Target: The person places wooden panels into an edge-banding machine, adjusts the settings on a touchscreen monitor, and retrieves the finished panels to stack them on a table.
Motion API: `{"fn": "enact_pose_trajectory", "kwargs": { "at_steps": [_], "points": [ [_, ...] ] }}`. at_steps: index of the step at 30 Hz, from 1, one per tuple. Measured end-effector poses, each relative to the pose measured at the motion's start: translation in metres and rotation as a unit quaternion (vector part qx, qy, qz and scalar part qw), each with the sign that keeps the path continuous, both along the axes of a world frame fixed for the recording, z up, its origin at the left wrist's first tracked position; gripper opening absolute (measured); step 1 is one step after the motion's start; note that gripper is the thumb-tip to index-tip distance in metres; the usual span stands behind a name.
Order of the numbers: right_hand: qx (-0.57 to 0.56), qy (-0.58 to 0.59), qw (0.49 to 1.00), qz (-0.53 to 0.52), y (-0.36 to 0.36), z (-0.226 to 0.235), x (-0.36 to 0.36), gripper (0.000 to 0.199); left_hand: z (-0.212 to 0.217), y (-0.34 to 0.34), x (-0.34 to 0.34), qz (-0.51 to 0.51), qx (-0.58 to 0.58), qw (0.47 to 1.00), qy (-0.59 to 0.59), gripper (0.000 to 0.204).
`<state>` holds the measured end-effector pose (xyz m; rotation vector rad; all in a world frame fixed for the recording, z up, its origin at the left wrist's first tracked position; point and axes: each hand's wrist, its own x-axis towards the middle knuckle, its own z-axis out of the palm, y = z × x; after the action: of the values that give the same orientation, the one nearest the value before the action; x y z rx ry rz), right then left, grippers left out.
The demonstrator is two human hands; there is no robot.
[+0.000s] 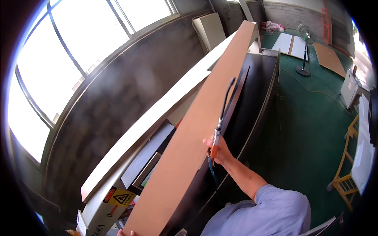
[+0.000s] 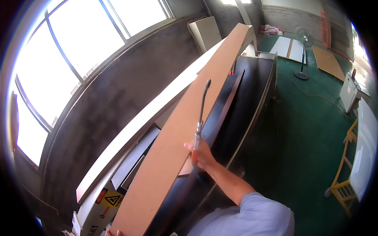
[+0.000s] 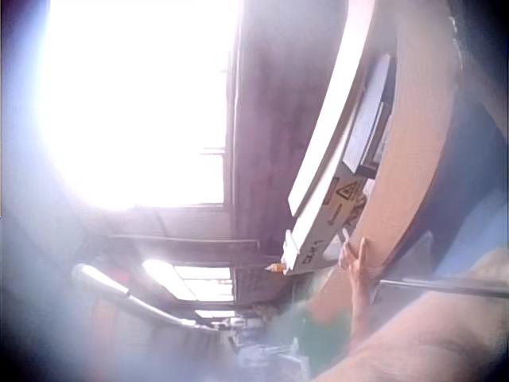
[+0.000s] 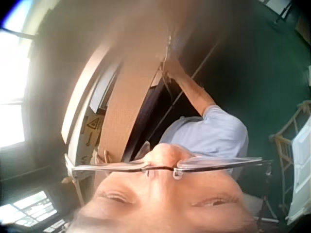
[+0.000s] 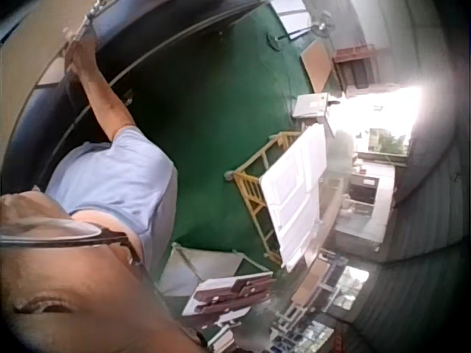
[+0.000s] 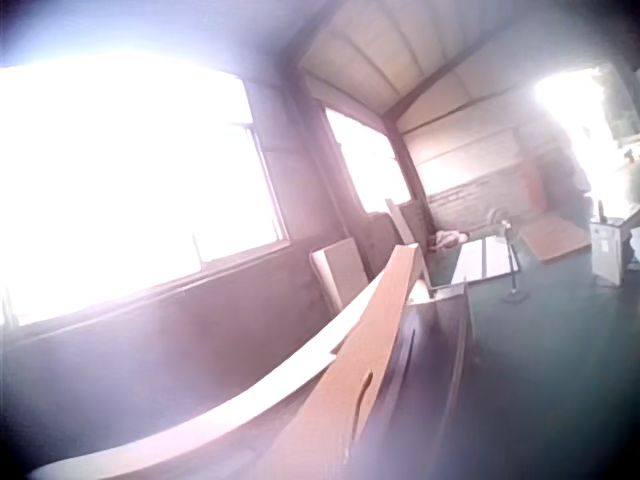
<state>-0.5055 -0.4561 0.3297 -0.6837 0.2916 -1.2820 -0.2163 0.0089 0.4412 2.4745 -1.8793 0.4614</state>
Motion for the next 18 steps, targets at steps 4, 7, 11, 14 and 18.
{"fn": "enact_pose_trajectory", "kwargs": {
  "at_steps": [4,7,11,14,18],
  "points": [
    [0.057,0.046,0.992,0.103,0.062,-0.062,-0.051,0.018,-0.061,0.045,-0.026,0.015,0.06,0.998,0.027,0.108],
    [0.115,0.071,0.987,0.092,0.092,-0.108,-0.083,0.019,-0.12,0.067,-0.044,0.007,0.108,0.993,0.055,0.106],
    [0.187,0.119,0.972,0.076,0.115,-0.165,-0.117,0.028,-0.18,0.083,-0.063,-0.008,0.149,0.985,0.084,0.104],
    [0.219,0.125,0.965,0.077,0.114,-0.202,-0.126,0.031,-0.192,0.082,-0.079,-0.024,0.081,0.991,0.101,0.103],
    [0.294,0.188,0.933,0.089,0.109,-0.236,-0.132,0.037,-0.178,0.075,-0.089,-0.028,0.148,0.984,0.097,0.095]
  ]
}}
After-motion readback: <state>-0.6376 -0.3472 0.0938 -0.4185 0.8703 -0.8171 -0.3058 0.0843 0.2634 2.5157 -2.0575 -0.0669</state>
